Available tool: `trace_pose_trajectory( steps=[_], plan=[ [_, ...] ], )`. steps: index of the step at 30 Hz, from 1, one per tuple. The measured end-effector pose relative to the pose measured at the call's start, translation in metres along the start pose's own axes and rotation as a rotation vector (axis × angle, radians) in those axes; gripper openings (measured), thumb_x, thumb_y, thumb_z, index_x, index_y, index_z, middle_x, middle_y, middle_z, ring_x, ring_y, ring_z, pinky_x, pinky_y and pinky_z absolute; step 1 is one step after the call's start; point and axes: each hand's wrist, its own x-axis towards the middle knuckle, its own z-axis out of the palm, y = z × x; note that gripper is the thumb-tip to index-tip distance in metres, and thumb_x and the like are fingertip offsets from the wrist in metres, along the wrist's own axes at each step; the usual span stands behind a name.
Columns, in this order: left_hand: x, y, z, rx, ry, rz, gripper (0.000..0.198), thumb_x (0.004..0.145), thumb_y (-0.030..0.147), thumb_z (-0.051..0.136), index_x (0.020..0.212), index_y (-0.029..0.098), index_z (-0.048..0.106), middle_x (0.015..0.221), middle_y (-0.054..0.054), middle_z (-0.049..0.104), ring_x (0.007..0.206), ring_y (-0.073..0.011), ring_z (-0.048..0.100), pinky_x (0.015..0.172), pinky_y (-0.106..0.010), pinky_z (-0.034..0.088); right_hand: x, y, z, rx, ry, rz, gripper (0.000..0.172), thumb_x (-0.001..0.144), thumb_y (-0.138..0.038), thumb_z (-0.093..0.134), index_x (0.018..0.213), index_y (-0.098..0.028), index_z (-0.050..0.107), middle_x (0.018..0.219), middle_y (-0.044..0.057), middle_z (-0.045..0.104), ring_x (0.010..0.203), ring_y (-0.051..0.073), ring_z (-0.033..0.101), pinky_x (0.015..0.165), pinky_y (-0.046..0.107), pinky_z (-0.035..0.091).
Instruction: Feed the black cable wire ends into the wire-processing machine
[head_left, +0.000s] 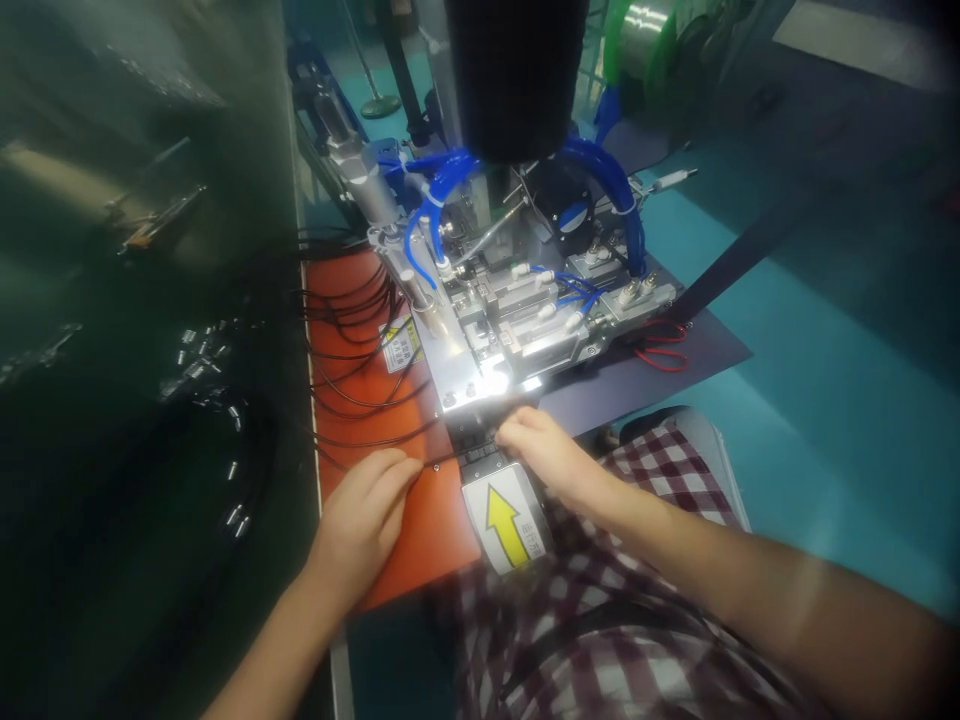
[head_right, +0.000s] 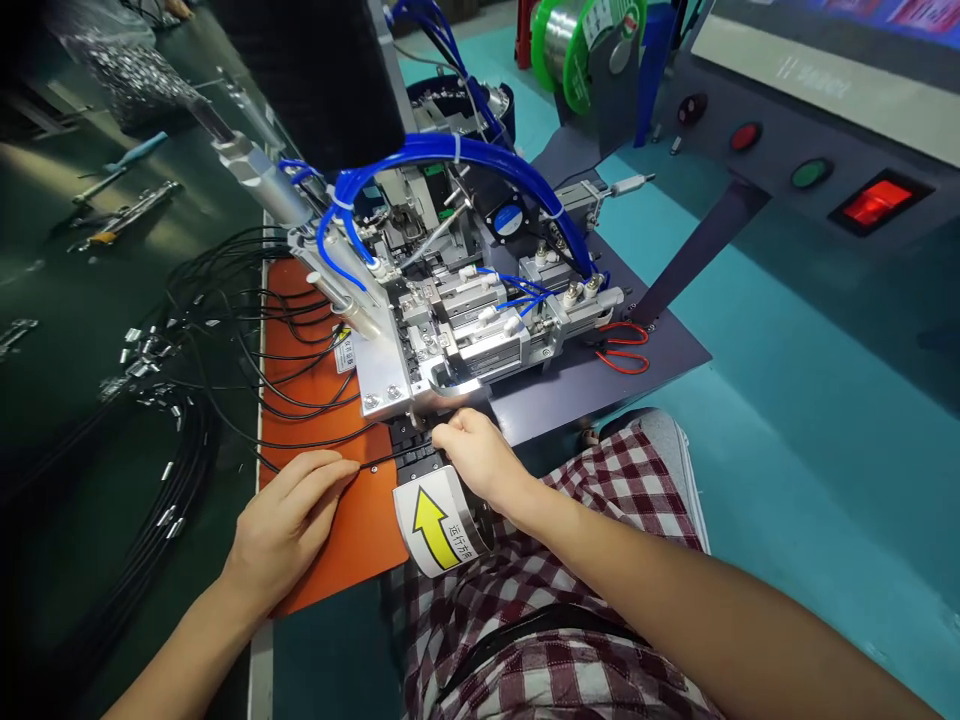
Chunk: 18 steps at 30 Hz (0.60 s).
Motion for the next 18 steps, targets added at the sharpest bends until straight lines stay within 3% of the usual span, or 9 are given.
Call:
trace_pose_trajectory(
  steps=[4,9,11,14,16,18],
  plan=[
    [-0.004,-0.002,-0.008,0.002,-0.054,0.027,0.032,0.090,0.005,0.042,0.109,0.019,0.063,0.102,-0.007,0.065,0.098,-0.0194,0.059,0.085,-0.034,0.047,-0.001,-0.001,0.001,0.015,-0.025,-0.031,0.019,0.072,-0.026,0.052,0.060,-0.021,0.039,0.057,-0.007,0.040,0.056,0.011,0.036,0.055,0.027,0.029],
    [-0.012,0.007,-0.011,0.159,0.029,-0.057,0.037,0.087,0.006,0.044,0.105,0.026,0.069,0.099,-0.007,0.064,0.098,-0.0241,0.055,0.083,-0.043,0.041,-0.013,0.004,-0.016,0.024,-0.081,-0.075,0.021,0.078,-0.037,0.060,0.072,-0.020,0.049,0.062,-0.006,0.049,0.057,0.012,0.044,0.058,0.026,0.034],
    [-0.014,0.013,-0.009,0.170,0.062,-0.101,0.037,0.087,0.006,0.045,0.105,0.027,0.070,0.097,-0.007,0.062,0.093,-0.0225,0.055,0.078,-0.040,0.043,-0.021,0.015,-0.029,0.061,-0.090,-0.134,0.030,0.082,-0.048,0.057,0.077,-0.019,0.053,0.069,-0.003,0.055,0.061,0.012,0.048,0.063,0.028,0.037],
    [-0.016,0.018,-0.006,0.135,0.077,-0.117,0.035,0.089,0.008,0.044,0.107,0.025,0.069,0.088,-0.005,0.059,0.082,-0.0177,0.055,0.071,-0.032,0.046,-0.034,0.040,-0.046,0.102,0.028,-0.179,0.040,0.085,-0.056,0.051,0.069,-0.020,0.049,0.064,-0.003,0.051,0.056,0.012,0.043,0.061,0.028,0.035],
    [-0.015,0.019,-0.005,0.111,0.078,-0.114,0.034,0.090,0.009,0.043,0.108,0.024,0.068,0.084,-0.004,0.059,0.078,-0.0158,0.056,0.069,-0.029,0.048,-0.042,0.059,-0.051,0.148,0.100,-0.133,0.042,0.083,-0.060,0.051,0.072,-0.020,0.049,0.063,-0.003,0.050,0.053,0.012,0.040,0.057,0.028,0.033],
    [-0.014,0.019,-0.005,0.109,0.080,-0.114,0.033,0.091,0.010,0.043,0.108,0.023,0.068,0.082,-0.003,0.060,0.077,-0.0153,0.056,0.068,-0.028,0.049,-0.049,0.076,-0.051,0.158,0.088,-0.056,0.046,0.078,-0.066,0.054,0.072,-0.021,0.050,0.061,-0.003,0.049,0.050,0.012,0.038,0.054,0.028,0.032]
  ],
)
